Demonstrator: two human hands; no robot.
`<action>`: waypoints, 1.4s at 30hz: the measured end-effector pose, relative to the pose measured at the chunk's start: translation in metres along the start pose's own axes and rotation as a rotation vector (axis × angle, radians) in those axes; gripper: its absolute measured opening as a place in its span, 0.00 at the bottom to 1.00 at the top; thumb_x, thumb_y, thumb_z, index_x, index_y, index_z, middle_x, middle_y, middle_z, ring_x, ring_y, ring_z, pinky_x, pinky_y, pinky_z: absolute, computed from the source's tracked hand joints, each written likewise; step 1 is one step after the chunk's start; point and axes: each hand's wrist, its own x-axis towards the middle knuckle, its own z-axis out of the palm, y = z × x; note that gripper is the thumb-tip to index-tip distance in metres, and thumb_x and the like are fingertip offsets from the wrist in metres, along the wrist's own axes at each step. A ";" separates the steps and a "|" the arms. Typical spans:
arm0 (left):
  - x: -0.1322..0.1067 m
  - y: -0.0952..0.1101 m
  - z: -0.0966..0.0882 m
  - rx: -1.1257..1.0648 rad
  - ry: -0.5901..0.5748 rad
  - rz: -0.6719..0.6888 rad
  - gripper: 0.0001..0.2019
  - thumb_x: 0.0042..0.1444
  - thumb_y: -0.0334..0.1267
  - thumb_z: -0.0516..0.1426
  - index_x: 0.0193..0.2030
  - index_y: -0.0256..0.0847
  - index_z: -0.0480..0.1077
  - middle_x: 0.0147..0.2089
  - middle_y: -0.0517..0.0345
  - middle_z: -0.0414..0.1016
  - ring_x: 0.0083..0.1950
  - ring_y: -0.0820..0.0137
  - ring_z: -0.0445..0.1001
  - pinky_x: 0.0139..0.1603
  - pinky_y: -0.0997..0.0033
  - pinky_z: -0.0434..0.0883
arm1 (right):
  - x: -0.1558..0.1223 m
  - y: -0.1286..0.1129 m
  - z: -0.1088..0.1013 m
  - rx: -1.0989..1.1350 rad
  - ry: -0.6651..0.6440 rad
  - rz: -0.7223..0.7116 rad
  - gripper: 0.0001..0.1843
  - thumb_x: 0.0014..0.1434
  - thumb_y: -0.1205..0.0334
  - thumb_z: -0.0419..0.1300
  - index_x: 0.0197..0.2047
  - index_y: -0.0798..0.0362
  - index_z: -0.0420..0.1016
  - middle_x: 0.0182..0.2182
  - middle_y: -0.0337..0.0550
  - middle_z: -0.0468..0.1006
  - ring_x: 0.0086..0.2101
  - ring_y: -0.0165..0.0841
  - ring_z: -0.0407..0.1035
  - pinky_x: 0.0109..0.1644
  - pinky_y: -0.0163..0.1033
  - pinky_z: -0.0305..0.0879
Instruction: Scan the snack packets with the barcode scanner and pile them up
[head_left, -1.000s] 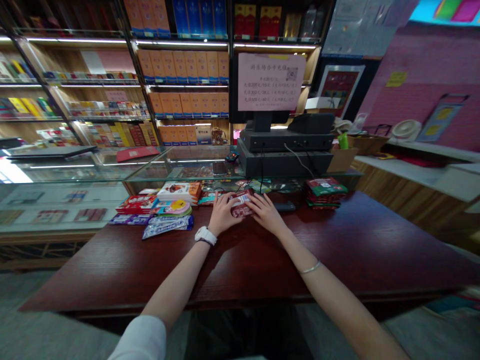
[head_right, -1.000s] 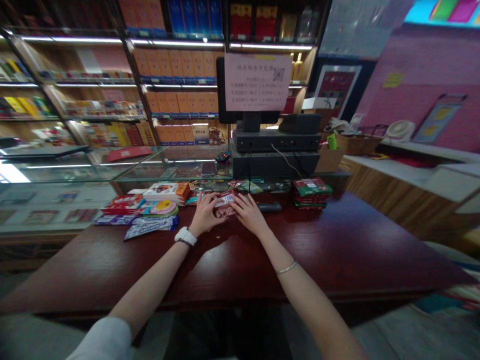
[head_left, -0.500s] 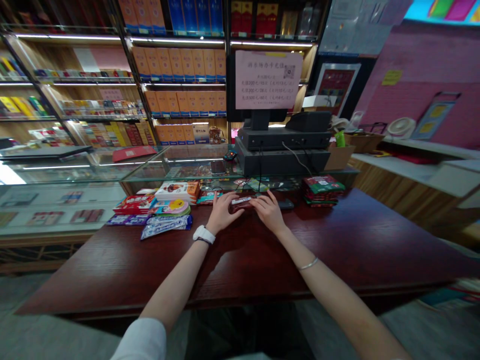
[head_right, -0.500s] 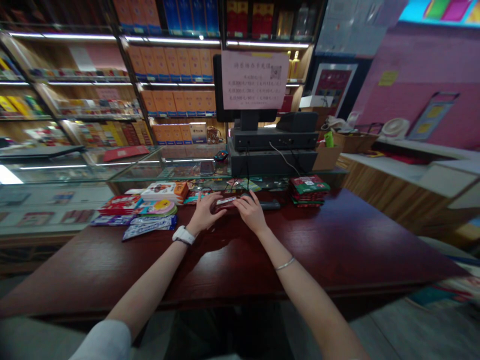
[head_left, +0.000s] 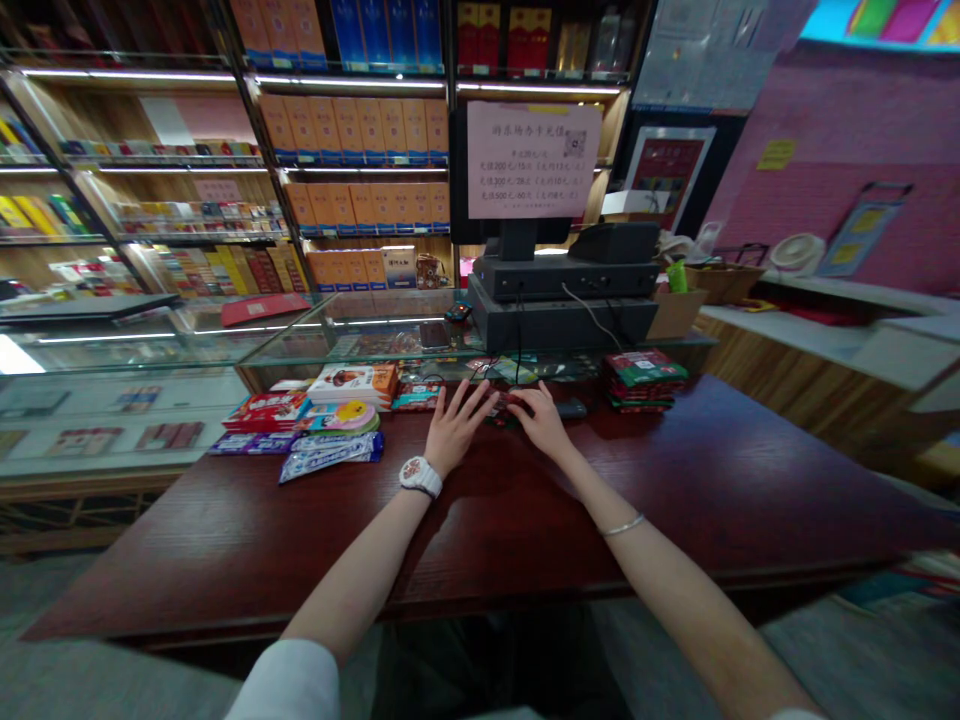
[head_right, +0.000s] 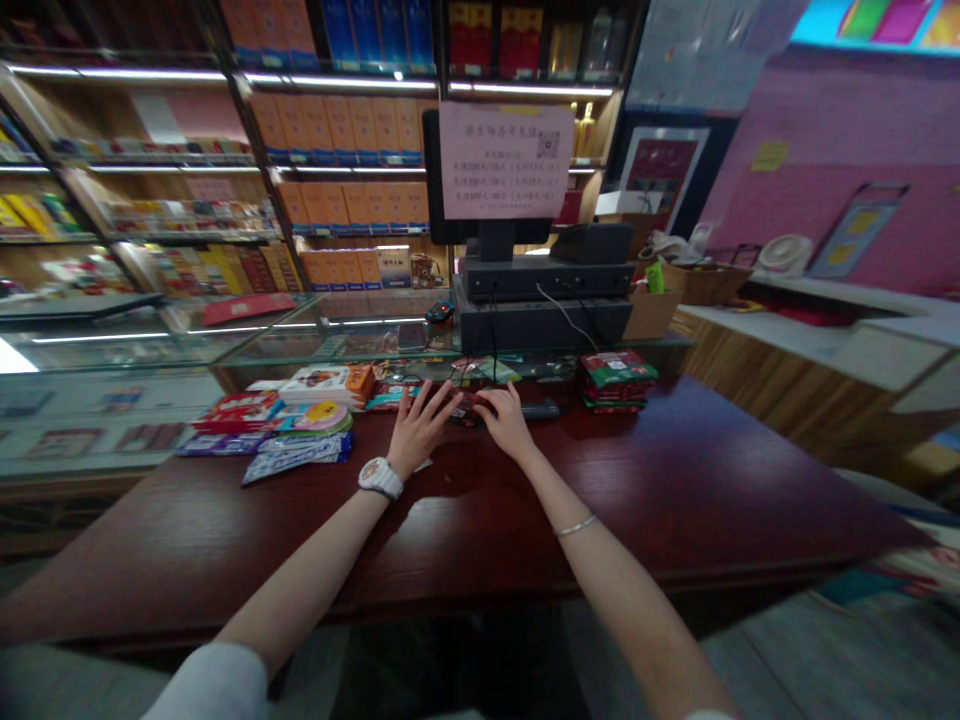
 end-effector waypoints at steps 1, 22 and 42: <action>0.000 0.000 -0.001 -0.001 -0.006 -0.003 0.37 0.58 0.26 0.50 0.73 0.57 0.48 0.75 0.60 0.50 0.76 0.58 0.41 0.75 0.40 0.37 | 0.000 0.000 0.001 0.019 -0.014 0.009 0.16 0.67 0.50 0.52 0.46 0.48 0.77 0.41 0.45 0.81 0.44 0.40 0.74 0.68 0.62 0.48; 0.002 -0.014 -0.004 -0.152 -0.047 -0.234 0.39 0.49 0.41 0.64 0.69 0.46 0.58 0.66 0.47 0.66 0.71 0.42 0.53 0.70 0.29 0.34 | -0.009 -0.024 0.006 -0.392 -0.230 -0.157 0.50 0.50 0.53 0.70 0.71 0.45 0.52 0.72 0.49 0.47 0.70 0.52 0.37 0.70 0.63 0.42; -0.013 -0.075 -0.025 -0.158 -0.161 -0.298 0.41 0.41 0.39 0.67 0.64 0.45 0.61 0.62 0.42 0.67 0.70 0.46 0.57 0.70 0.32 0.41 | 0.008 -0.046 0.081 -0.282 -0.250 -0.110 0.32 0.59 0.58 0.63 0.66 0.45 0.63 0.66 0.55 0.61 0.65 0.49 0.55 0.68 0.68 0.43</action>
